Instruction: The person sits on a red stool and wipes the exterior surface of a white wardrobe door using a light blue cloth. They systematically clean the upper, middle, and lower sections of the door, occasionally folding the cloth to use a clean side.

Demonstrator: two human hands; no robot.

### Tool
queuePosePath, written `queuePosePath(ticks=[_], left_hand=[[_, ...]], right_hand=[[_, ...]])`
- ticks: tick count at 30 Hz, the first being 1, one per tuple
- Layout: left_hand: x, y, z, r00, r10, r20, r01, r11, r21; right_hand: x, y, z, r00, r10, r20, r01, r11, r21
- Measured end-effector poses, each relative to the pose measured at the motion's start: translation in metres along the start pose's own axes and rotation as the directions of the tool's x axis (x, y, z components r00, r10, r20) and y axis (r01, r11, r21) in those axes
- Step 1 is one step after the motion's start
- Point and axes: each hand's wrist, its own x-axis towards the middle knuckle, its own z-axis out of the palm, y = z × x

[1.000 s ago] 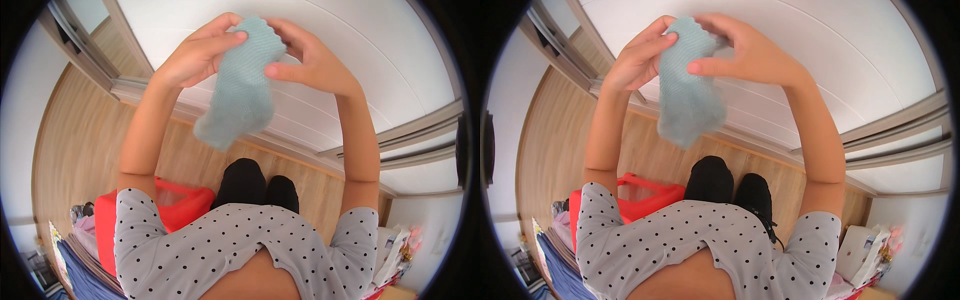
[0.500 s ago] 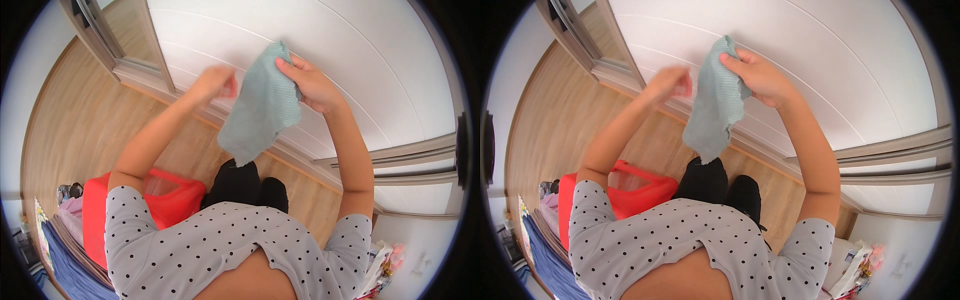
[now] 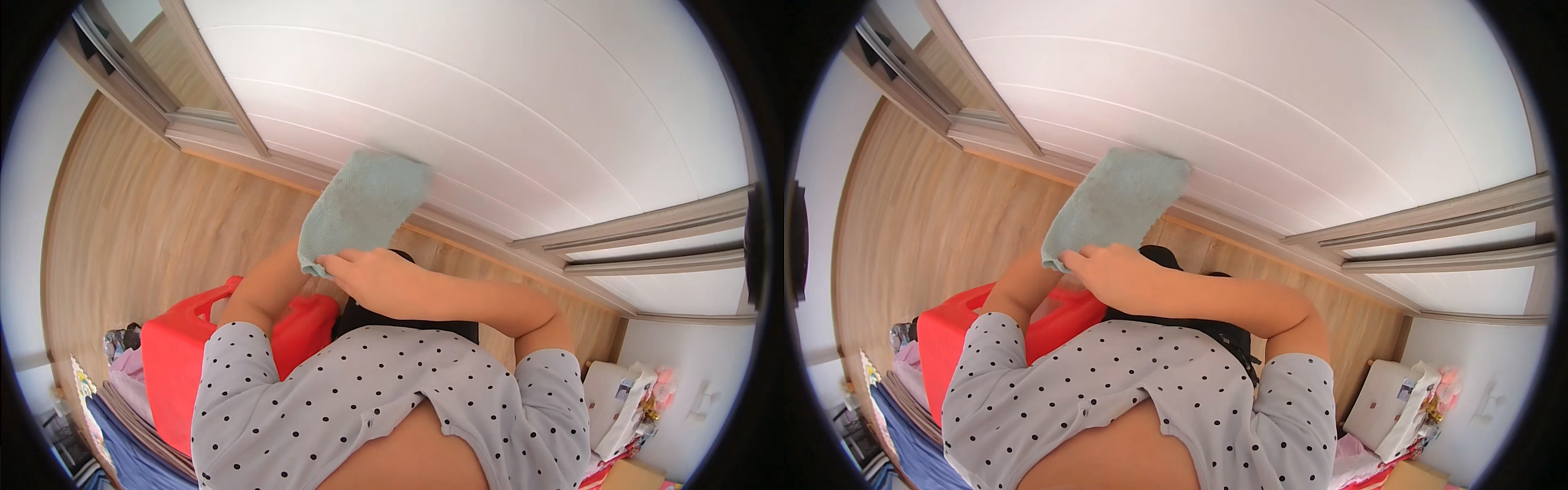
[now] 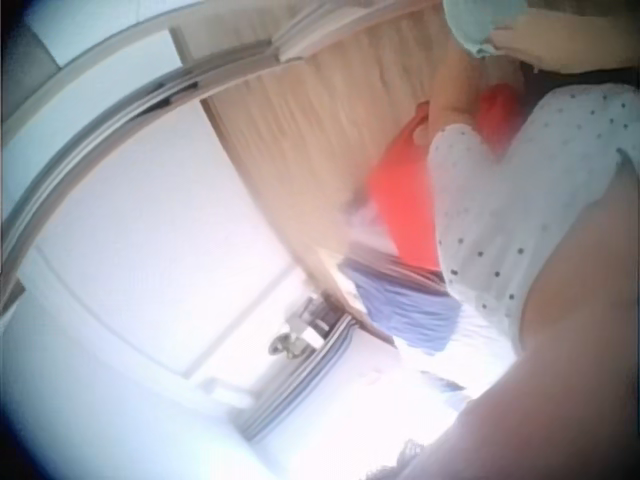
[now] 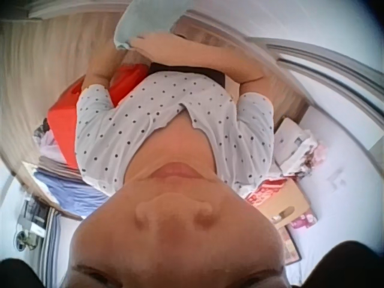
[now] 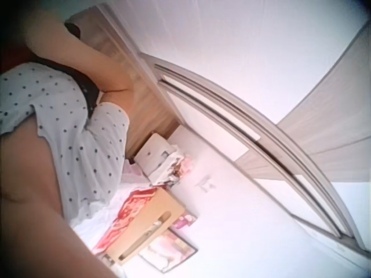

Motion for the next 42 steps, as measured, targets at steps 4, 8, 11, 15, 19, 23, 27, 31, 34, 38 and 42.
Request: queuePosePath(ticks=[4, 8, 11, 15, 19, 23, 27, 31, 34, 38, 42], left_hand=[[-0.007, 0.008, -0.009, 1.0, -0.027, -0.007, 0.027, 0.999, 0.019], [-0.015, 0.009, -0.005, 0.994, -0.088, -0.067, 0.086, 0.996, -0.039], [-0.012, 0.006, 0.003, 0.991, -0.104, -0.086, 0.103, 0.995, -0.017], [-0.009, 0.0, 0.01, 0.989, -0.108, -0.101, 0.116, 0.99, 0.079], [-0.009, -0.004, 0.004, 0.968, -0.239, -0.076, 0.244, 0.967, 0.068], [-0.022, -0.001, -0.003, 0.958, -0.275, -0.084, 0.284, 0.952, 0.116], [-0.02, -0.003, 0.004, 0.962, -0.265, -0.072, 0.273, 0.909, 0.314], [-0.008, 0.011, 0.038, 0.871, -0.304, -0.386, 0.372, 0.922, 0.112], [-0.011, 0.054, 0.0, 0.798, 0.469, -0.378, -0.165, 0.774, 0.612], [-0.018, 0.165, 0.056, 0.224, 0.956, 0.19, -0.49, -0.058, 0.87], [-0.024, 0.255, 0.114, -0.172, 0.89, 0.423, -0.306, -0.456, 0.835]], right_hand=[[-0.009, -0.008, -0.059, 0.949, 0.316, -0.022, -0.289, 0.892, 0.347], [-0.025, 0.071, -0.065, 0.786, 0.488, -0.38, -0.279, 0.828, 0.486], [-0.034, 0.094, -0.067, 0.74, 0.468, -0.483, -0.289, 0.869, 0.401], [-0.039, 0.105, -0.066, 0.702, 0.705, -0.102, -0.232, 0.362, 0.903], [-0.055, 0.138, -0.03, 0.797, 0.588, 0.138, -0.072, -0.134, 0.988], [-0.063, 0.113, -0.039, 0.827, 0.559, -0.062, -0.181, 0.369, 0.912], [-0.086, 0.108, -0.035, 0.842, 0.527, -0.119, -0.18, 0.482, 0.857], [-0.123, 0.089, -0.053, 0.754, 0.597, -0.275, 0.219, 0.167, 0.961], [-0.169, 0.067, -0.096, 0.606, 0.634, -0.48, 0.484, 0.185, 0.855], [-0.217, 0.033, -0.144, -0.035, 0.555, -0.831, 0.821, 0.49, 0.292], [-0.238, -0.002, -0.207, -0.394, 0.268, -0.879, 0.74, 0.66, -0.13]])
